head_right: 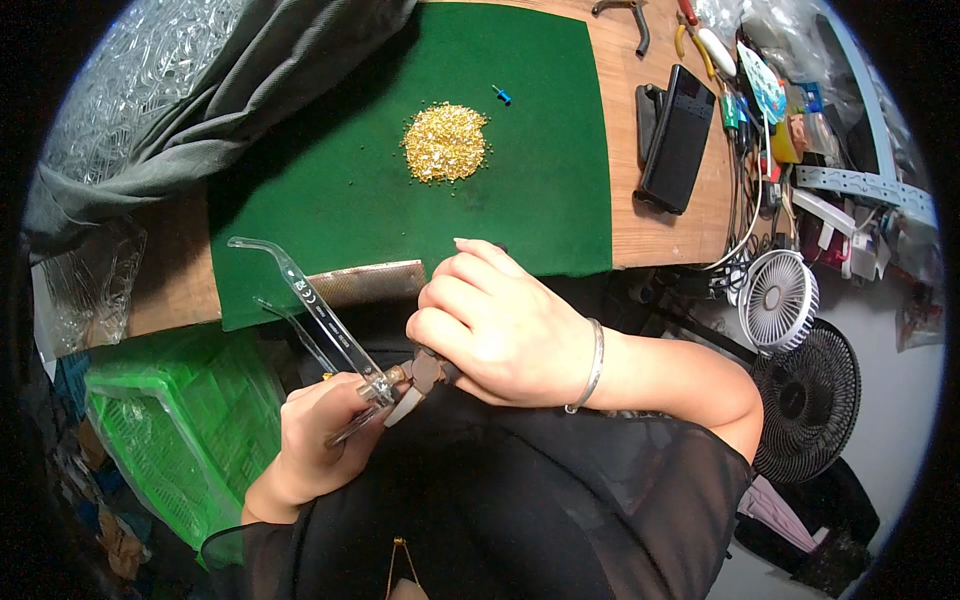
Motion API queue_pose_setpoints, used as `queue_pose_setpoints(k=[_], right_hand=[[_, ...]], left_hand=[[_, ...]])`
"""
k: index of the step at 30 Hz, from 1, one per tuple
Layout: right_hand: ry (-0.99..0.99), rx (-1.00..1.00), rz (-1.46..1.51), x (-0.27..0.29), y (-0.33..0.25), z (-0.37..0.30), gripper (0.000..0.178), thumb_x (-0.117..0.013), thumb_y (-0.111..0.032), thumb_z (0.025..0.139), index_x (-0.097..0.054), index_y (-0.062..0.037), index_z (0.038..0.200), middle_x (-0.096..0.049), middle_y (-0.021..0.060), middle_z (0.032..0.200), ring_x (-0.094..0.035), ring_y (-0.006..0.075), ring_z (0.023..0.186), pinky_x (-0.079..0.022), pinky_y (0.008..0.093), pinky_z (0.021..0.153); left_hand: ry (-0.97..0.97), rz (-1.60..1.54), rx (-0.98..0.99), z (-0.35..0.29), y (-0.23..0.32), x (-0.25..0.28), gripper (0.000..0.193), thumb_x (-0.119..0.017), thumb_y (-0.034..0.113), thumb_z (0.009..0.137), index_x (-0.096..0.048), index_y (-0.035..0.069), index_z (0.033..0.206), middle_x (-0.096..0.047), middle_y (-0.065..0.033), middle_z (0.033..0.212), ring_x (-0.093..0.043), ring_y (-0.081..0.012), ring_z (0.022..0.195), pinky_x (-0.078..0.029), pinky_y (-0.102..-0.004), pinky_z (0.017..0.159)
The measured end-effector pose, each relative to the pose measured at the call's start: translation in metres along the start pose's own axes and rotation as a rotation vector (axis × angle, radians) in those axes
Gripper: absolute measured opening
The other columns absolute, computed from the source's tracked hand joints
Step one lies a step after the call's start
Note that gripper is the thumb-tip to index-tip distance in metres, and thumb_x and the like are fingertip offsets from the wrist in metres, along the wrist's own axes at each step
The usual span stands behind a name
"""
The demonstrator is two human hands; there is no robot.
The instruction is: The person assembles a pair of clear eyeglasses by inserting small gold-colored components into the frame using a screwdriver. The person repeatedly tightens and adjusts the components on both sides of the frame.
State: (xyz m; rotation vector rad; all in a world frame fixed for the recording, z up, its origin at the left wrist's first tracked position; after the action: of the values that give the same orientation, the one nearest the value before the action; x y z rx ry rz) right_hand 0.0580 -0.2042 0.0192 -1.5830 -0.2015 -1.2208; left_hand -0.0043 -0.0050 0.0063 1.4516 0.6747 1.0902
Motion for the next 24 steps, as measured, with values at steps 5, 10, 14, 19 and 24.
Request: queue_pose_setpoints(k=[5, 10, 14, 19, 24], right_hand=[[-0.034, 0.011, 0.130, -0.005, 0.006, -0.001, 0.033, -0.069, -0.009, 0.057, -0.052, -0.0050, 0.084, -0.051, 0.0089, 0.080, -0.052, 0.0272, 0.079, -0.043, 0.0374, 0.075], [-0.035, -0.027, 0.023, -0.015, 0.009, -0.005, 0.025, -0.069, -0.014, 0.062, -0.050, -0.0064, 0.076, -0.049, 0.0068, 0.072, -0.052, 0.0237, 0.071, -0.042, 0.0344, 0.068], [-0.073, -0.097, 0.004, -0.013, 0.005, -0.006, 0.021, -0.068, -0.014, 0.065, -0.050, -0.0072, 0.075, -0.049, 0.0067, 0.070, -0.053, 0.0242, 0.070, -0.042, 0.0345, 0.067], [-0.101, -0.122, 0.172, 0.006, 0.010, 0.002, 0.025, -0.068, -0.015, 0.068, -0.055, -0.0055, 0.087, -0.054, 0.0104, 0.081, -0.054, 0.0281, 0.080, -0.044, 0.0362, 0.074], [-0.007, -0.351, 0.016, -0.001, 0.038, 0.000, 0.030, -0.063, -0.006, 0.069, -0.056, -0.0038, 0.098, -0.055, 0.0121, 0.091, -0.055, 0.0311, 0.083, -0.045, 0.0401, 0.075]], left_hand=[[0.024, 0.070, -0.048, 0.001, 0.000, 0.001, 0.030, -0.065, -0.010, 0.067, -0.060, -0.001, 0.095, -0.063, -0.0136, 0.083, -0.063, -0.0276, 0.068, -0.052, -0.0309, 0.059], [0.051, 0.075, -0.023, 0.001, -0.003, -0.004, 0.032, -0.066, -0.012, 0.065, -0.062, -0.001, 0.096, -0.064, -0.0144, 0.081, -0.063, -0.0263, 0.067, -0.050, -0.0303, 0.059], [0.013, -0.038, 0.081, -0.001, -0.002, -0.005, 0.032, -0.066, -0.012, 0.068, -0.062, -0.001, 0.097, -0.064, -0.0150, 0.083, -0.064, -0.0254, 0.067, -0.050, -0.0290, 0.059], [0.027, -0.304, 0.252, 0.000, 0.007, 0.003, 0.026, -0.065, -0.008, 0.077, -0.061, -0.001, 0.101, -0.065, -0.0118, 0.087, -0.064, -0.0167, 0.068, -0.052, -0.0264, 0.059], [-0.031, -1.154, 0.528, 0.005, 0.023, 0.032, 0.048, -0.058, -0.003, 0.086, -0.039, -0.003, 0.130, -0.062, -0.0151, 0.100, -0.063, -0.0164, 0.080, -0.054, -0.0268, 0.071]])
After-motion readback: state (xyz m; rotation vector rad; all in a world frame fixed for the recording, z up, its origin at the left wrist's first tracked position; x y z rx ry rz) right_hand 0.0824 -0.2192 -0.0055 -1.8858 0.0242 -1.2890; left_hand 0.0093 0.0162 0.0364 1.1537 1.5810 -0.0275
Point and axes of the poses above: each hand's wrist, its own z-axis towards the middle knuckle, its own x-axis out of the back of the hand, y = z × x, the point moved 1 cm from there along z, towards the middle knuckle
